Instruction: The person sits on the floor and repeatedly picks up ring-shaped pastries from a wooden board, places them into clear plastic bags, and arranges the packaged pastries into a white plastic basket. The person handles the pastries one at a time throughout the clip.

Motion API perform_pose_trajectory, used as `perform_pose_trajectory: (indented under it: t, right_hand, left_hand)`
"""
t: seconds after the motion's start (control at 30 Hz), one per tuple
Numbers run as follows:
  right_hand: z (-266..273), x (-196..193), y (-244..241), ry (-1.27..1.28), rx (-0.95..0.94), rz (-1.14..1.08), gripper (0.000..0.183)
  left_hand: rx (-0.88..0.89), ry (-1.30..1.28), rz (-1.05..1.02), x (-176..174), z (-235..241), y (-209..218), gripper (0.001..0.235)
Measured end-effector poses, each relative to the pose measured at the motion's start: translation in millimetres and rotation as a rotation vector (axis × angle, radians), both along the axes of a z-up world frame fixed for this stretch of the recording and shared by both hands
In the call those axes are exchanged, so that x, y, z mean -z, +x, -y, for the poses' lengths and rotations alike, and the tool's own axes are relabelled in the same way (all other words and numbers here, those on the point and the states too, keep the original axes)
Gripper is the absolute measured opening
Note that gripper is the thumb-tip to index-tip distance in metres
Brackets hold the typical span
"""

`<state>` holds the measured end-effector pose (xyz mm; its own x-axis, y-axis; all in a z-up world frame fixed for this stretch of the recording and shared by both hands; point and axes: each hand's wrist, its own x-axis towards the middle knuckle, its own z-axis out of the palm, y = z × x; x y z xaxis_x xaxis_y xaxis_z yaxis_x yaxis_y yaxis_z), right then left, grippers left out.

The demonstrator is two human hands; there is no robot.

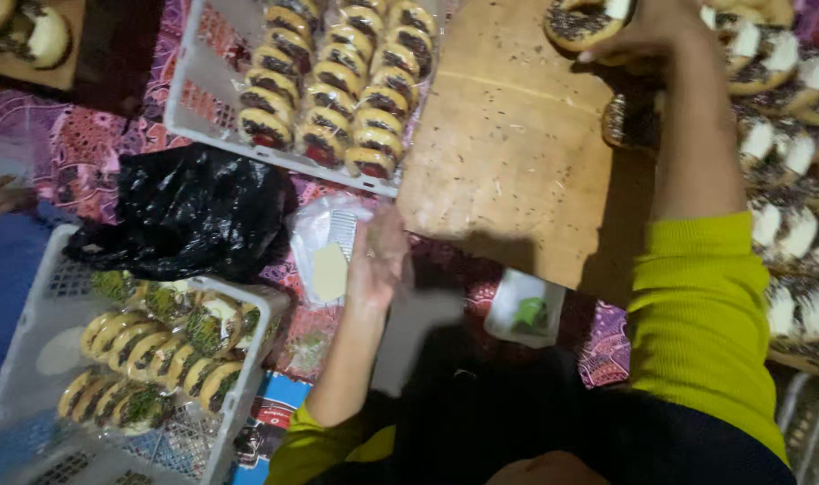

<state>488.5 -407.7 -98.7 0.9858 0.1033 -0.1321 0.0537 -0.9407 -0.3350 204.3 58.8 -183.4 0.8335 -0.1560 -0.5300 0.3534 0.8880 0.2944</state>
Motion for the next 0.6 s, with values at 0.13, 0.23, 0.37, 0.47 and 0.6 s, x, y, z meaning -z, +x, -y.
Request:
perform_pose_trajectory:
  t: [0.13,0.23,0.37,0.47,0.6]
  right_hand:
    - [-20.7,-12.5,-19.7,0.22,0.12,-0.102,0.089]
    - [-58.4,-48.3,-130.4,-0.083,0.038,0.278,0.132]
    - [-126.7,-57.3,-325.4,0.447,0.028,0.421,0.143]
    - [-165.3,-52.4,-394.6,0.463,0.101,0.429,0.151]
    - [-192.3,-52.3,-429.5,0.401,0.269,0.464,0.147]
  left_hand:
    - [0.17,0.039,0.027,-9.4,30.5,11.9,0.058]
    - [0.087,-0.11,0.206,-5.4,44.1,9.8,0.058]
    - [-0.042,-0.22,0.217,3.9,64.9,0.5,0.057]
    - [-0.034,-0.189,0.158,-23.1,95.1,-38.0,0.054]
    - [0.037,-0.15,0.267,-85.2,130.1,-84.6,0.039]
